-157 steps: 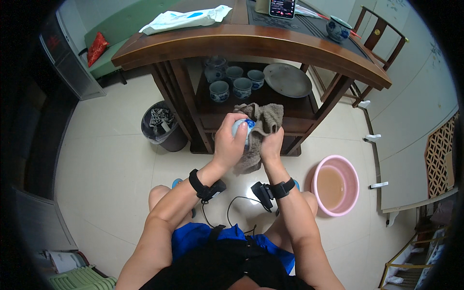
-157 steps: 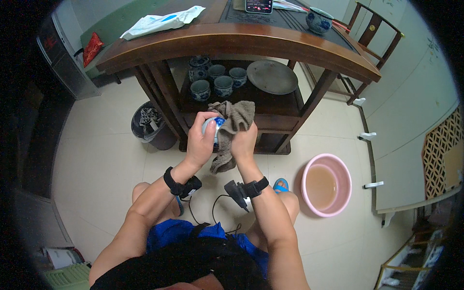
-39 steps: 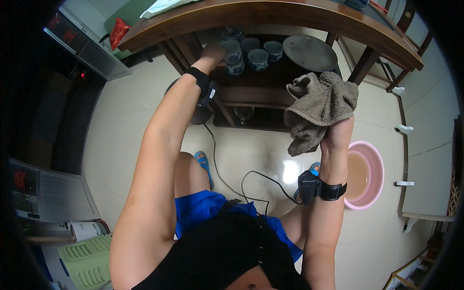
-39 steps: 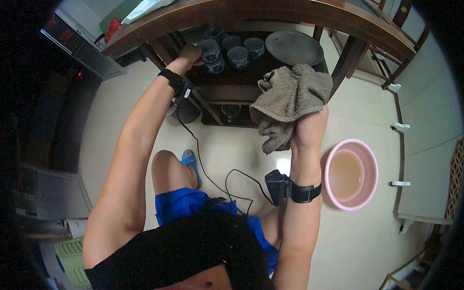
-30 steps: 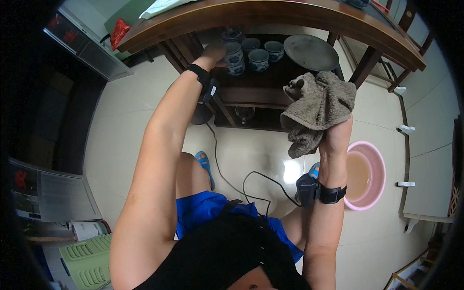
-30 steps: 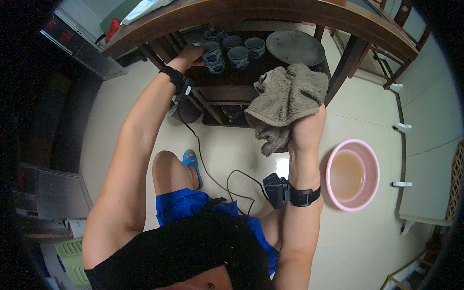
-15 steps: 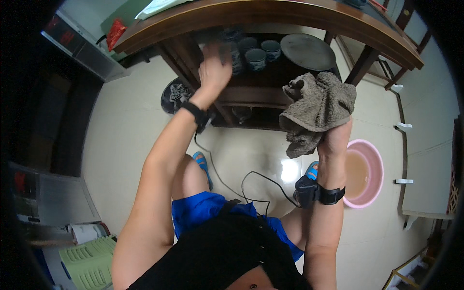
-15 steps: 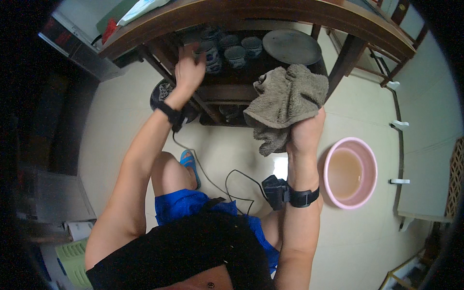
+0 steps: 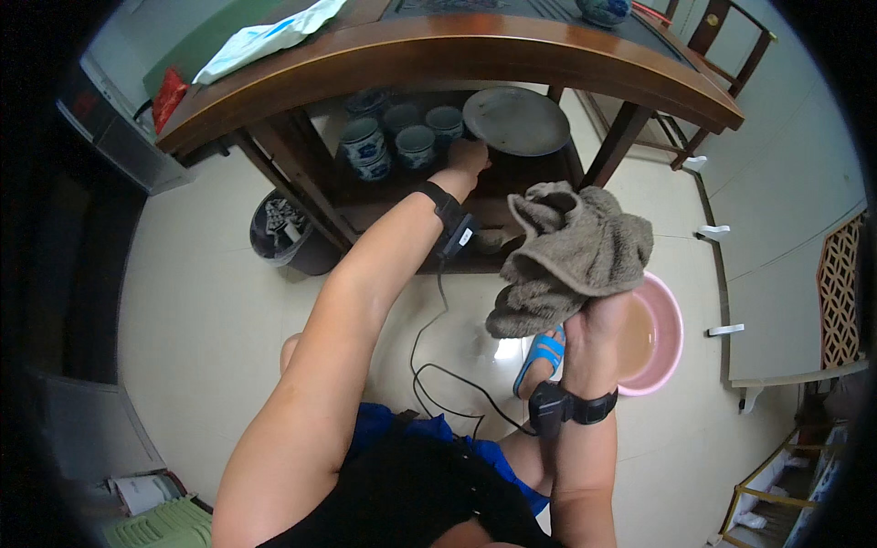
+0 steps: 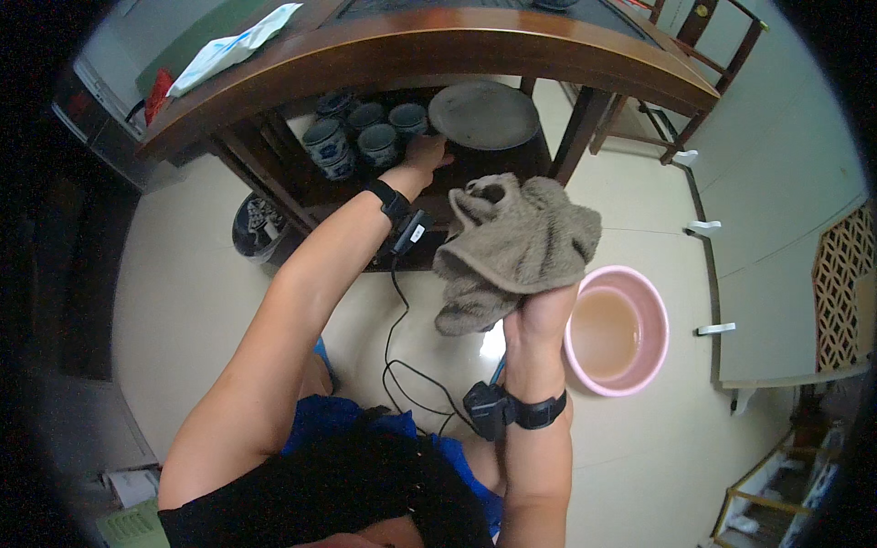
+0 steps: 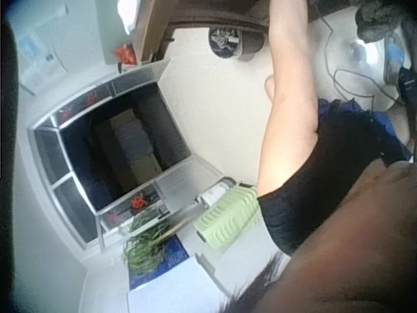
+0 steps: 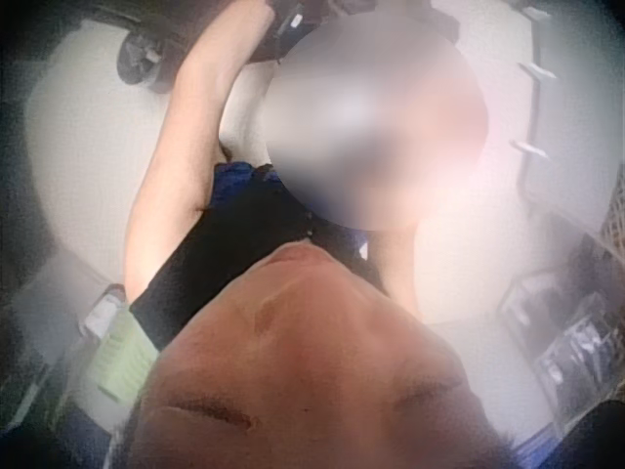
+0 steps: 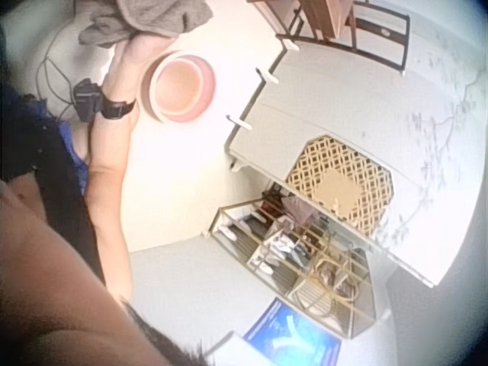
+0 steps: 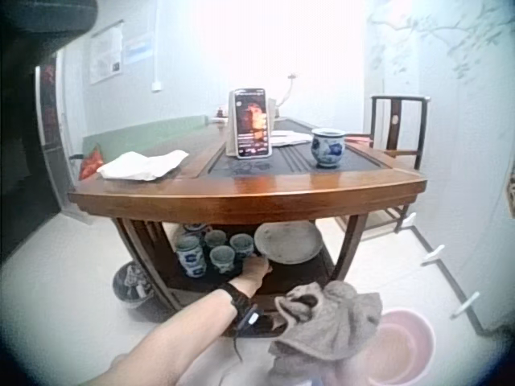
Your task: The person wrings out a cloth in a basin of water, then uses the damp cloth to wipe the interior and exterior of several teacups and a large bowl.
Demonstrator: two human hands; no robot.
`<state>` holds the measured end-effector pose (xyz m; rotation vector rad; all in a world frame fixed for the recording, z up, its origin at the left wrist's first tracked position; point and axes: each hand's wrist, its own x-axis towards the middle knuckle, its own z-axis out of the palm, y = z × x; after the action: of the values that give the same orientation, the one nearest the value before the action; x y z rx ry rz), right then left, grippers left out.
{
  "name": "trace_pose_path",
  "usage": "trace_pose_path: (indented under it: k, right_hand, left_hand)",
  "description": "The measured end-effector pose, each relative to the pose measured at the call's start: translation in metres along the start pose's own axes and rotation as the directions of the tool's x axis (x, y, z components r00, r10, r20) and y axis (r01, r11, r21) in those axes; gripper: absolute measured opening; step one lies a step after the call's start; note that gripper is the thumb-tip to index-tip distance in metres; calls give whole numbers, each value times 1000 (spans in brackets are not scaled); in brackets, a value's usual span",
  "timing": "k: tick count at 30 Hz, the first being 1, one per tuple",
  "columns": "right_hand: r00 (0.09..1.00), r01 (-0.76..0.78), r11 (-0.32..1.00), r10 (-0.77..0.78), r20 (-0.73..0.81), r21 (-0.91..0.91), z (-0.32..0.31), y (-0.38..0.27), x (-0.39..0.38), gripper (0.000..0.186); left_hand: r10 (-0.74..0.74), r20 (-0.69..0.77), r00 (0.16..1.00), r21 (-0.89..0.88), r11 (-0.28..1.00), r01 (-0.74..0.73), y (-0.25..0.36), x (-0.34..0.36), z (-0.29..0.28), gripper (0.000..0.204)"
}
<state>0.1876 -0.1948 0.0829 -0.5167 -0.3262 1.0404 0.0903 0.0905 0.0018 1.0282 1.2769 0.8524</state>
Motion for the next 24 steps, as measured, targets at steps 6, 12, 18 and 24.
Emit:
trace_pose_path:
  k: [6,12,18,24]
  right_hand:
    - [1000,-3,993,5,17,-120,-17,-10,-9,44]
    - [1000,3,982,-8,-28,-188,-18,-19,-12,44]
    - [999,43,970,-43,8,-239,-28,-27,-13,44]
    - [999,27,973,-19,36,-230,-29,-29,-8,44]
  left_hand:
    - [91,-18,996,-208,974,-92,2,16,36,33]
    - [131,-43,990,-231,963,-138,-3,25,43,34]
    - [67,-57,996,-345,935,-83,7,-20,50,35]
    - [151,93,984,-293,949,-118,9,-84,9,30]
